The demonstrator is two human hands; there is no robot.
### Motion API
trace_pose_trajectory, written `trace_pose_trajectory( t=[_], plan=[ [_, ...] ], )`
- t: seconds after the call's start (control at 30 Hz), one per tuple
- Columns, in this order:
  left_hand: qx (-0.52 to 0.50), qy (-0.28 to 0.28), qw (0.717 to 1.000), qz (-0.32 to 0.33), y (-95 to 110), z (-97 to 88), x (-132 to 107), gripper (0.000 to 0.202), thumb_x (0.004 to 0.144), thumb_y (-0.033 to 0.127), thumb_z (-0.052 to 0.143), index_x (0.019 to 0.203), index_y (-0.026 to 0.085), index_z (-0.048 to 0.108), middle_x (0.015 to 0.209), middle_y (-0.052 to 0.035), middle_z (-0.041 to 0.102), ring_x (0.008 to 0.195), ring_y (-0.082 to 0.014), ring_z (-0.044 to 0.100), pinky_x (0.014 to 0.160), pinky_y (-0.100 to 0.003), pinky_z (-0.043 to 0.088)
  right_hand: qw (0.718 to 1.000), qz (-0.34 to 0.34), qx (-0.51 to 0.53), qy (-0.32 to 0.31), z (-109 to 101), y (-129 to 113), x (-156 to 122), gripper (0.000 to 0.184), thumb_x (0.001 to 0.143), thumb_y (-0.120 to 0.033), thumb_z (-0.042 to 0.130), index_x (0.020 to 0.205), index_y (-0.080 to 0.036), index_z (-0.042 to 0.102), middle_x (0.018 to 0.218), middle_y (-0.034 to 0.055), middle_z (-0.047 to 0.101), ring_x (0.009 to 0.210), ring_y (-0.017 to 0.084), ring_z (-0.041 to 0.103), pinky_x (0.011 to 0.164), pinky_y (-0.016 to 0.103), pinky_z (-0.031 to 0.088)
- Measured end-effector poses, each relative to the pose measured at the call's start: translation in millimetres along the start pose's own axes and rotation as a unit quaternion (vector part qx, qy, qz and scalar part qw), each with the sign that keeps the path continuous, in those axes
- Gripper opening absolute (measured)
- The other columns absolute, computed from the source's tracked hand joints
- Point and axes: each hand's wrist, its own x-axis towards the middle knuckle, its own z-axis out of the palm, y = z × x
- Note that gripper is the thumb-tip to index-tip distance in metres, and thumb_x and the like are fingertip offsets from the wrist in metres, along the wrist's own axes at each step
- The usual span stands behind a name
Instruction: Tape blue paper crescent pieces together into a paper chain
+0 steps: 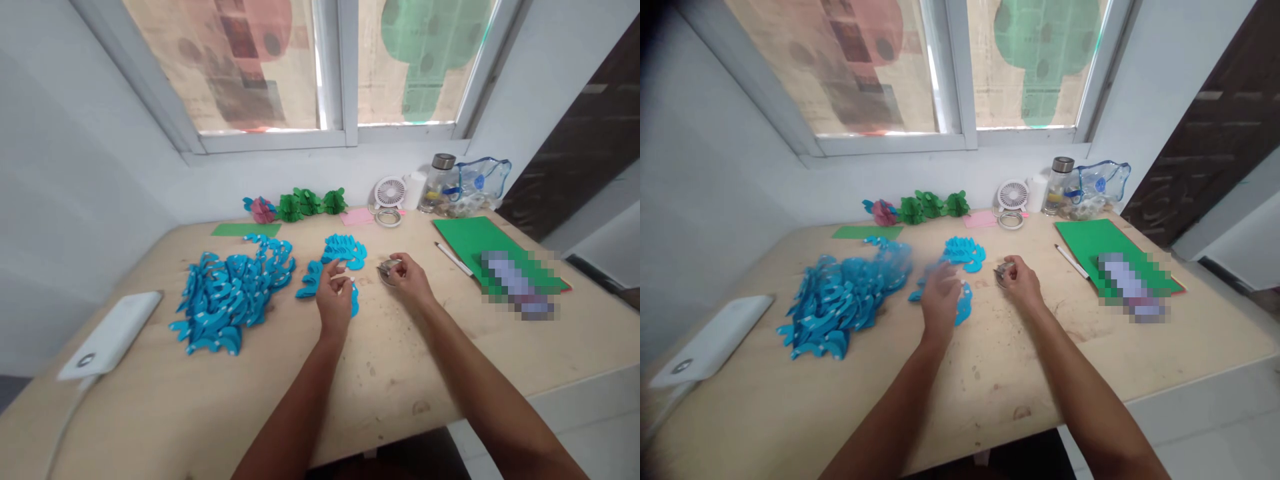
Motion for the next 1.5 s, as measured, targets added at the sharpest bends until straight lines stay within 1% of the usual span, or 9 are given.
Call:
trace_pose_trajectory(
  t=[0.17, 0.33, 0.57, 0.7, 0.8, 0.97, 1.17, 1.37, 1.5],
  plan=[
    [-0.006, -0.001, 1.0, -0.008, -2.5, -0.2, 0.4, 0.045, 0.067, 0.011, 0.058, 0.111, 0.02, 0.054, 0.094, -0.0039, 0.06, 0.067, -0.0092, 0.06, 0.063, -0.021, 0.049, 0.992, -0.001, -0.127, -0.022, -4.7, -0.8, -2.2, 0.036, 0.072, -0.015, 0.051, 0.106, -0.024, 0.054, 0.074, -0.0001, 0.064, 0.067, 0.015, 0.056, 0.059, 0.025, 0.036],
    [-0.011, 0.003, 1.0, -0.011, -1.0, -0.1, -0.2, 0.046, 0.067, 0.012, 0.058, 0.112, 0.02, 0.054, 0.094, -0.0039, 0.059, 0.067, -0.0092, 0.06, 0.063, -0.021, 0.049, 0.962, -0.032, -0.272, -0.021, -6.6, -10.2, -5.8, 0.038, 0.073, -0.013, 0.051, 0.109, -0.024, 0.054, 0.077, 0.0034, 0.066, 0.074, 0.019, 0.055, 0.063, 0.028, 0.032],
    [0.002, 0.006, 1.0, -0.011, 2.8, 0.1, -1.1, 0.046, 0.066, 0.01, 0.06, 0.11, 0.02, 0.055, 0.093, -0.0039, 0.059, 0.066, -0.009, 0.059, 0.065, -0.022, 0.049, 0.926, -0.05, -0.372, -0.033, -3.9, -25.1, -10.3, 0.038, 0.078, -0.012, 0.046, 0.114, -0.021, 0.052, 0.085, 0.0083, 0.066, 0.085, 0.023, 0.055, 0.071, 0.031, 0.03],
    [0.004, 0.008, 1.0, -0.01, 4.0, -0.2, -1.6, 0.045, 0.066, 0.01, 0.06, 0.11, 0.02, 0.055, 0.093, -0.0035, 0.059, 0.066, -0.0086, 0.059, 0.065, -0.021, 0.049, 0.919, -0.039, -0.391, -0.026, -3.2, -28.9, -11.5, 0.037, 0.08, -0.014, 0.045, 0.116, -0.021, 0.052, 0.087, 0.0096, 0.066, 0.087, 0.024, 0.055, 0.072, 0.033, 0.029],
    [0.002, 0.006, 1.0, -0.011, 4.7, -0.3, -1.9, 0.045, 0.067, 0.01, 0.059, 0.11, 0.02, 0.055, 0.093, -0.0036, 0.059, 0.066, -0.0089, 0.06, 0.064, -0.021, 0.049, 0.924, -0.034, -0.381, -0.021, -3.7, -29.3, -11.8, 0.037, 0.081, -0.015, 0.046, 0.117, -0.021, 0.052, 0.09, 0.0099, 0.066, 0.089, 0.024, 0.054, 0.074, 0.033, 0.029],
    [0.001, 0.015, 1.0, -0.012, 5.4, 0.2, -1.6, 0.044, 0.066, 0.01, 0.059, 0.11, 0.02, 0.056, 0.094, -0.0038, 0.06, 0.066, -0.0089, 0.06, 0.065, -0.022, 0.049, 0.938, -0.027, -0.345, -0.019, -5.3, -25.6, -10.8, 0.039, 0.08, -0.016, 0.048, 0.118, -0.021, 0.051, 0.089, 0.0078, 0.066, 0.088, 0.022, 0.055, 0.074, 0.031, 0.031],
    [0.004, 0.014, 1.0, -0.016, 5.7, -0.4, -1.3, 0.046, 0.066, 0.01, 0.058, 0.111, 0.019, 0.055, 0.096, -0.0042, 0.06, 0.066, -0.0089, 0.061, 0.064, -0.021, 0.049, 0.967, 0.006, -0.254, -0.032, -8.2, -17.6, -6.5, 0.041, 0.079, -0.017, 0.048, 0.119, -0.023, 0.049, 0.086, 0.0021, 0.067, 0.077, 0.017, 0.057, 0.064, 0.026, 0.033],
    [0.002, 0.015, 1.0, -0.021, 5.3, -0.2, -1.2, 0.045, 0.066, 0.011, 0.059, 0.111, 0.019, 0.055, 0.095, -0.0043, 0.06, 0.066, -0.0089, 0.06, 0.065, -0.022, 0.049, 0.936, -0.022, -0.347, -0.048, -7.9, -25.1, -9.1, 0.038, 0.077, -0.015, 0.049, 0.114, -0.022, 0.053, 0.086, 0.0058, 0.067, 0.082, 0.021, 0.056, 0.069, 0.029, 0.031],
    [0.0, 0.015, 1.0, -0.023, 4.2, -0.1, -1.0, 0.045, 0.067, 0.013, 0.06, 0.111, 0.019, 0.055, 0.095, -0.0045, 0.06, 0.066, -0.0093, 0.06, 0.064, -0.022, 0.05, 0.925, -0.035, -0.375, -0.056, -7.4, -31.8, -11.8, 0.037, 0.079, -0.015, 0.048, 0.115, -0.023, 0.052, 0.088, 0.0065, 0.067, 0.085, 0.021, 0.055, 0.072, 0.03, 0.03]
  ],
)
